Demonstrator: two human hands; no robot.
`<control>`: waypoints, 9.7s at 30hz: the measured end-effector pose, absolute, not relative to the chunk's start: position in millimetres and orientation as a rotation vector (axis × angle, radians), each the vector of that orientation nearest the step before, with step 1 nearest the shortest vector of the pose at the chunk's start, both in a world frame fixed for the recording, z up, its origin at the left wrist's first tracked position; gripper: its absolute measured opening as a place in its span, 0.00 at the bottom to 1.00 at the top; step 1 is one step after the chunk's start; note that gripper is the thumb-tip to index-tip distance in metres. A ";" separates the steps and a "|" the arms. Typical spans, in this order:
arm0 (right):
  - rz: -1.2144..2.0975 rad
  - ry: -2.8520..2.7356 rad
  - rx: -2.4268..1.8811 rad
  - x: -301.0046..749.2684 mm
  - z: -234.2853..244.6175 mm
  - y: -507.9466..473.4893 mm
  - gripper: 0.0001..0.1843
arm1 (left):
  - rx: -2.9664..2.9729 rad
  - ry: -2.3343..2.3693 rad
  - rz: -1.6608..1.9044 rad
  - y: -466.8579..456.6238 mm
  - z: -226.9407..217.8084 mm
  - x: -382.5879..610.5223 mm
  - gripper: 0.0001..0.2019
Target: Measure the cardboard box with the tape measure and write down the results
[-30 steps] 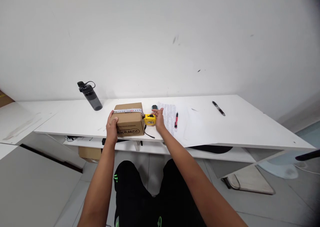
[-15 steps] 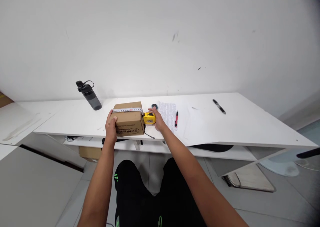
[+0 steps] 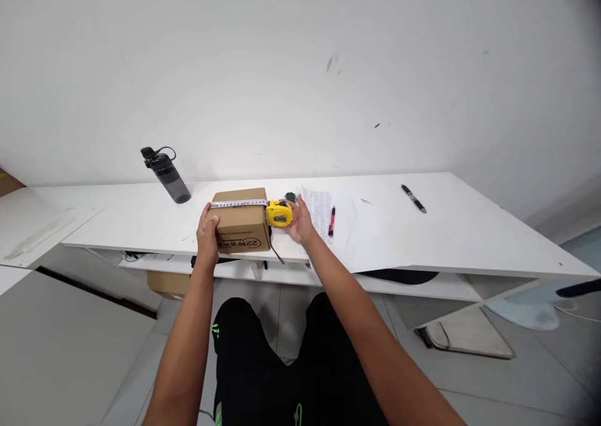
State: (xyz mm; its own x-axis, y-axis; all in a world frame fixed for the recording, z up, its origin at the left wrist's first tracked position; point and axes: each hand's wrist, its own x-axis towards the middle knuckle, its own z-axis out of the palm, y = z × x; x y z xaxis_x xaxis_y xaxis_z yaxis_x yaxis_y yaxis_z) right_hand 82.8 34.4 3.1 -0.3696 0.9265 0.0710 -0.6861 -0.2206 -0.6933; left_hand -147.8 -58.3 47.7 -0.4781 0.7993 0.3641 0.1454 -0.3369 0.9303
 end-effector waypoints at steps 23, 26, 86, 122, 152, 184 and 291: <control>1.743 -0.837 -0.430 82.5 -0.3 31.7 0.24 | 1.261 1.431 1.872 -57.5 48.2 -147.2 0.30; 1.783 -0.885 -0.462 80.3 -0.5 29.9 0.26 | 1.255 1.415 1.884 -57.2 47.4 -146.9 0.30; 1.935 -0.838 -0.297 98.9 14.8 25.4 0.34 | 1.232 1.394 1.895 -59.4 48.3 -145.0 0.29; 1.898 -0.993 -0.328 101.1 9.0 20.5 0.12 | 1.238 1.400 1.887 -62.4 48.0 -144.9 0.28; 1.979 -1.215 -0.309 93.5 13.0 20.7 0.33 | 1.255 1.443 1.853 -63.8 50.0 -142.7 0.29; 0.586 -2.265 -0.717 -58.7 114.3 4.3 0.36 | 1.122 1.410 1.766 -77.8 42.3 -156.5 0.42; -0.184 -2.557 -1.319 19.5 149.2 13.0 0.29 | 1.026 1.443 1.958 -0.7 48.5 -131.9 0.07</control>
